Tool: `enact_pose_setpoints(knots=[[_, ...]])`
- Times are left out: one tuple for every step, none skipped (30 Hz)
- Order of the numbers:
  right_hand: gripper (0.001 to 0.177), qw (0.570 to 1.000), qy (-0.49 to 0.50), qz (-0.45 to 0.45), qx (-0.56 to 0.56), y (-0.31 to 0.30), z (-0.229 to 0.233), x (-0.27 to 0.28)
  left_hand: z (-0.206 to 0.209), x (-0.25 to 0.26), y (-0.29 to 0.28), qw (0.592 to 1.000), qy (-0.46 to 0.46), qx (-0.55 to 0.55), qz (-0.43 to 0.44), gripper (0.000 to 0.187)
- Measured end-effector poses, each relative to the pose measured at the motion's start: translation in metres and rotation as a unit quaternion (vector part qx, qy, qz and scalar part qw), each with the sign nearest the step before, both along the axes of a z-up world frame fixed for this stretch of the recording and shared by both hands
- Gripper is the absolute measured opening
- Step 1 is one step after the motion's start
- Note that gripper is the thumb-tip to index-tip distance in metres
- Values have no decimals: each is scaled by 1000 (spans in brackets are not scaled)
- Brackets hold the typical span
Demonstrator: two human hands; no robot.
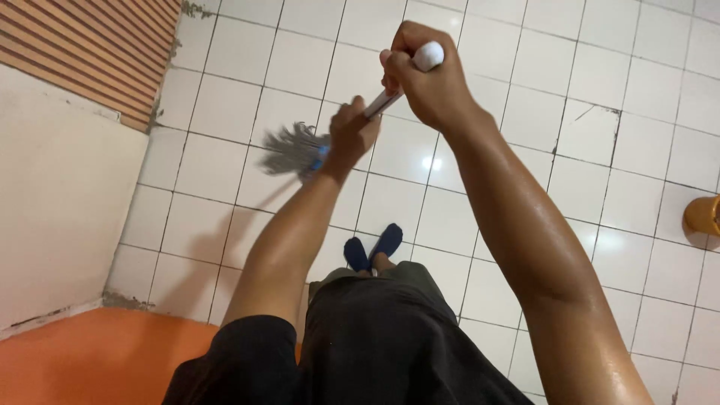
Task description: The person mops the tiled floor using a mop, dipping the mop head into a bucket of water and repeatedly scrubbing the tile surfaces around a doorway and near various household items.
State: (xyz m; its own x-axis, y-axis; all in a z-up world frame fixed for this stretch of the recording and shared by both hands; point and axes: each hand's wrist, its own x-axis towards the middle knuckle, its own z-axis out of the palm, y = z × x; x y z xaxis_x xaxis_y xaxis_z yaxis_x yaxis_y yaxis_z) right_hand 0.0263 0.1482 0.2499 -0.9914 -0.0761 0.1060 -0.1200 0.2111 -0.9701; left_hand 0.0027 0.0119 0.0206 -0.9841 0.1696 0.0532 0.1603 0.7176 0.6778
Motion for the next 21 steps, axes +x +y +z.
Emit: enact_pose_setpoints(knots=[[26,999,-2,-13,31,-2,14,2,20,0,9,999,-47,27,-9,23],[26,999,-6,-9,47,-4,25,5,36,5,16,994,-99,53,-15,23],[27,998,-11,-5,63,-6,32,7,47,12,21,985,-151,80,-22,22],[27,997,-13,1,80,-9,35,8,55,21,25,979,-165,114,-33,23],[27,995,-21,4,102,-14,34,10,57,33,27,972,-177,148,-44,24],[26,992,-30,9,125,-18,30,13,57,43,32,963,-190,184,-54,27],[26,988,-38,14,148,-22,24,14,54,51,40,942,-236,233,-45,29],[30,985,-37,22,168,-30,15,15,48,59,43,917,-279,282,-33,32],[34,981,-34,29,187,-39,4,17,42,65,42,887,-321,331,-21,34],[39,977,-31,40,206,-47,-5,19,37,71,38,885,-348,308,-13,35],[38,983,-47,40,173,-54,-13,22,33,77,34,882,-375,285,-5,36],[38,987,-62,40,141,-61,-19,24,32,79,30,878,-400,264,2,38],[39,990,-78,40,109,-67,-23,24,31,78,23,904,-352,241,-5,38],[37,994,-50,51,86,-70,-24,22,33,78,16,929,-301,216,-14,38],[36,996,-23,62,62,-72,-23,20,38,79,10,949,-250,189,-22,39],[35,996,-3,75,38,-76,-23,24,43,81,-1,954,-256,156,-22,37],[35,995,19,98,2,-79,-21,28,51,78,-16,957,-262,124,-23,36],[35,991,45,123,-36,-82,-17,26,60,74,-30,961,-262,90,-22,35],[36,984,71,147,-75,-86,-14,26,68,79,-40,966,-246,84,-14,37],[34,981,84,149,-92,-94,-10,23,76,78,-53,972,-222,76,-1,40],[33,978,96,151,-109,-99,-8,22,80,76,-63,978,-198,67,12,44]])
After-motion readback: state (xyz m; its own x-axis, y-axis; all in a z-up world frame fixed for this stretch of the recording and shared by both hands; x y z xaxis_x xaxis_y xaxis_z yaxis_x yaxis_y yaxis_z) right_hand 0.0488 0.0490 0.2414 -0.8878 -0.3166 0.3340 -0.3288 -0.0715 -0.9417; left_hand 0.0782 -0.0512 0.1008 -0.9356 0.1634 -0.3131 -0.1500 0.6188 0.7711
